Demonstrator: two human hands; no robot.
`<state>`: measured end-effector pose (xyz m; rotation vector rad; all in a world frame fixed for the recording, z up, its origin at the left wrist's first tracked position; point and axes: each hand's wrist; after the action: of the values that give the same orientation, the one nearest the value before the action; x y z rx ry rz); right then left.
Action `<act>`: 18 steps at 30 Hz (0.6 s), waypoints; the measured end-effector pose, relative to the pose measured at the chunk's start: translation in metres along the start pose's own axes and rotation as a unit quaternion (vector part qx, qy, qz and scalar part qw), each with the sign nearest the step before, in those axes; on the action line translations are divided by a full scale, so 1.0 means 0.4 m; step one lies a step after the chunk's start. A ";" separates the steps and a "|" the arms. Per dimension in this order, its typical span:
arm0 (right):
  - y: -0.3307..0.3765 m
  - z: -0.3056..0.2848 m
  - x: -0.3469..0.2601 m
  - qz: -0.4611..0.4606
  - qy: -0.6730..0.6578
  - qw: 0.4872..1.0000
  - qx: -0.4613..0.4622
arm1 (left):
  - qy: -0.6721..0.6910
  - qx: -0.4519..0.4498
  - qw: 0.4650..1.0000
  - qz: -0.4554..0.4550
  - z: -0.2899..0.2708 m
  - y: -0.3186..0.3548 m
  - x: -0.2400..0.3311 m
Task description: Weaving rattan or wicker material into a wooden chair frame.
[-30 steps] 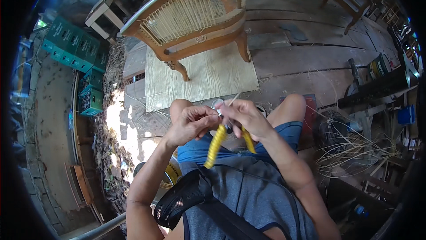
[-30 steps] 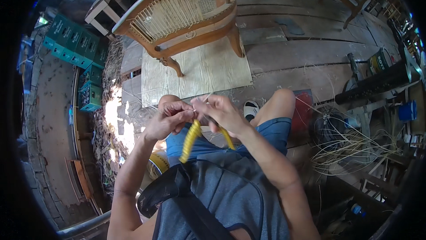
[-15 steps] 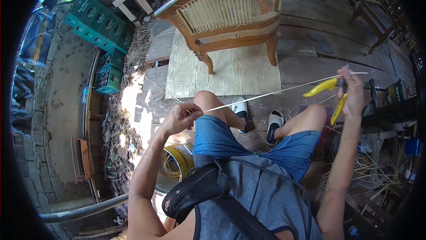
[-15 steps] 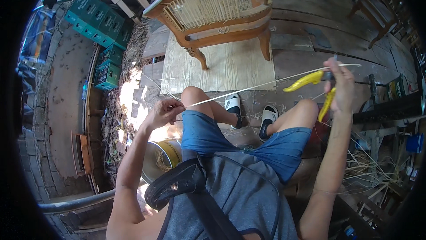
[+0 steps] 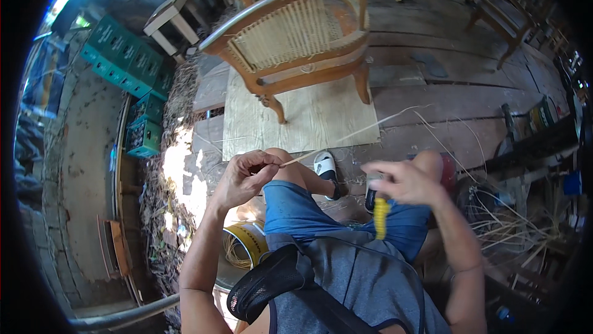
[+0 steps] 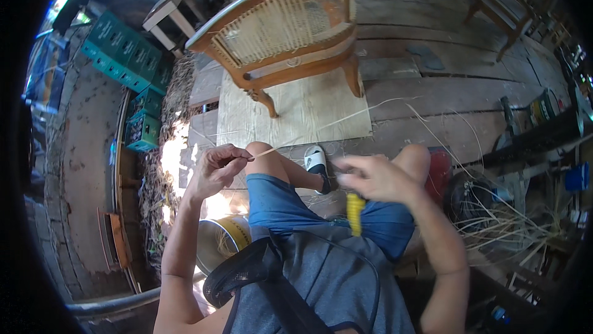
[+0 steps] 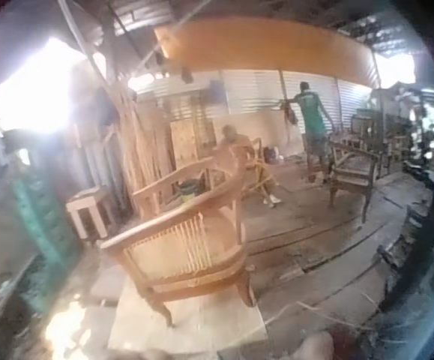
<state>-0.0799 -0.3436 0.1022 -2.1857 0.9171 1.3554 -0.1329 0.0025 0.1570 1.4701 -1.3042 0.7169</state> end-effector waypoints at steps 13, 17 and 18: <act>-0.080 0.157 -0.083 0.074 -0.438 0.895 0.051 | 0.089 -0.038 0.992 0.081 0.223 0.008 0.001; -0.068 0.136 -0.063 0.096 -0.409 0.907 0.032 | -0.071 -0.015 0.991 0.112 0.233 0.029 0.015; -0.066 0.130 -0.063 0.099 -0.416 0.903 0.031 | -0.111 -0.001 0.982 0.151 0.234 0.034 0.019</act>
<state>-0.1014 -0.2838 0.1015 -1.2406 0.8105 2.0614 -0.1607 -0.0862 0.1378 1.3951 -1.7239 0.7604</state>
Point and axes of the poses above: each hand's wrist, its own y-axis away from the middle knuckle, its own z-axis out of the palm, x = y × z, and after that the axes turned 1 degree about -z, right-handed
